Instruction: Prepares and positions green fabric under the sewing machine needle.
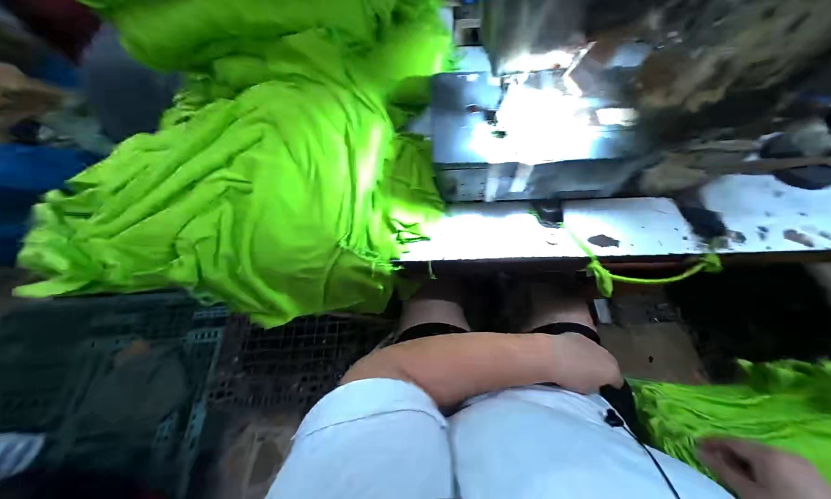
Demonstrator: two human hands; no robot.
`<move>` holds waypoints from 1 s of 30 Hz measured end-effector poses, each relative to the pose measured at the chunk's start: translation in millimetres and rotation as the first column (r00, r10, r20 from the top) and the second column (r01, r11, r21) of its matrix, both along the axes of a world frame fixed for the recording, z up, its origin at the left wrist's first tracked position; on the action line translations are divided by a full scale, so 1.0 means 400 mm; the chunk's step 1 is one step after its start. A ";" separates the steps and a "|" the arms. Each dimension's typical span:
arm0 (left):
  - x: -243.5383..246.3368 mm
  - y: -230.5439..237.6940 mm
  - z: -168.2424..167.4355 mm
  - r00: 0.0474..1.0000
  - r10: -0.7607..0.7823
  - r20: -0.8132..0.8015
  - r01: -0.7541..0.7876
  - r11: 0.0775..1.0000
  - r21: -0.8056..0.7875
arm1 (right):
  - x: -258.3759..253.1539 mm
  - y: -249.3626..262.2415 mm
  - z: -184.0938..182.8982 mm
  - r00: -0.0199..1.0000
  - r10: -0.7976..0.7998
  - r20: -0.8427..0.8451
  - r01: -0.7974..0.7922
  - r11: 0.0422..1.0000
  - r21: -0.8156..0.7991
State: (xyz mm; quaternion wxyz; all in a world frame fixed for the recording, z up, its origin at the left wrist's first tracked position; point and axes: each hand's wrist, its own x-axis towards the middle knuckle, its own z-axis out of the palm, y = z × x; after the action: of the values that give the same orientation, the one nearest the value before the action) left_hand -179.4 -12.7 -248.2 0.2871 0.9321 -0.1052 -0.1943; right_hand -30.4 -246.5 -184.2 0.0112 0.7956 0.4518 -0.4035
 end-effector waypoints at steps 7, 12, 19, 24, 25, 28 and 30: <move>-0.500 0.073 -0.064 0.489 0.870 0.063 -0.799 0.475 -0.370 | -0.277 0.565 -0.049 0.829 0.532 0.173 -0.463 0.477 0.747; -0.687 -0.012 -0.055 0.009 0.989 0.145 -0.909 0.068 -0.412 | -0.505 0.832 0.005 0.755 0.645 0.122 -0.533 0.493 0.688; -0.681 0.072 0.041 -0.276 0.732 0.623 -0.920 -0.014 -0.391 | -0.548 0.823 0.030 0.717 0.697 0.009 -0.474 0.478 0.739; -0.536 0.224 0.229 -0.110 0.661 0.742 -0.911 0.232 -0.341 | -0.447 0.795 0.087 0.632 0.696 -0.340 0.072 0.385 0.920; -0.506 0.235 0.261 -0.051 0.689 0.723 -0.867 0.328 -0.375 | -0.409 0.789 0.109 0.642 0.673 -0.366 0.142 0.365 0.920; -0.425 0.226 0.302 0.124 0.756 0.642 -0.710 0.519 -0.475 | -0.298 0.738 0.147 0.682 0.597 -0.422 0.253 0.349 0.902; -0.393 0.201 0.284 0.205 0.789 0.580 -0.664 0.547 -0.510 | -0.252 0.687 0.138 0.719 0.563 -0.408 0.223 0.368 0.903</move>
State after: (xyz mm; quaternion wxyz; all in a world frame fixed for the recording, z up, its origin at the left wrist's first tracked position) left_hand -336.5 67.5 -134.6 0.3381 0.8299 0.2216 0.3845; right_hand -131.3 28.3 -129.1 -0.5449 0.4040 0.6538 -0.3354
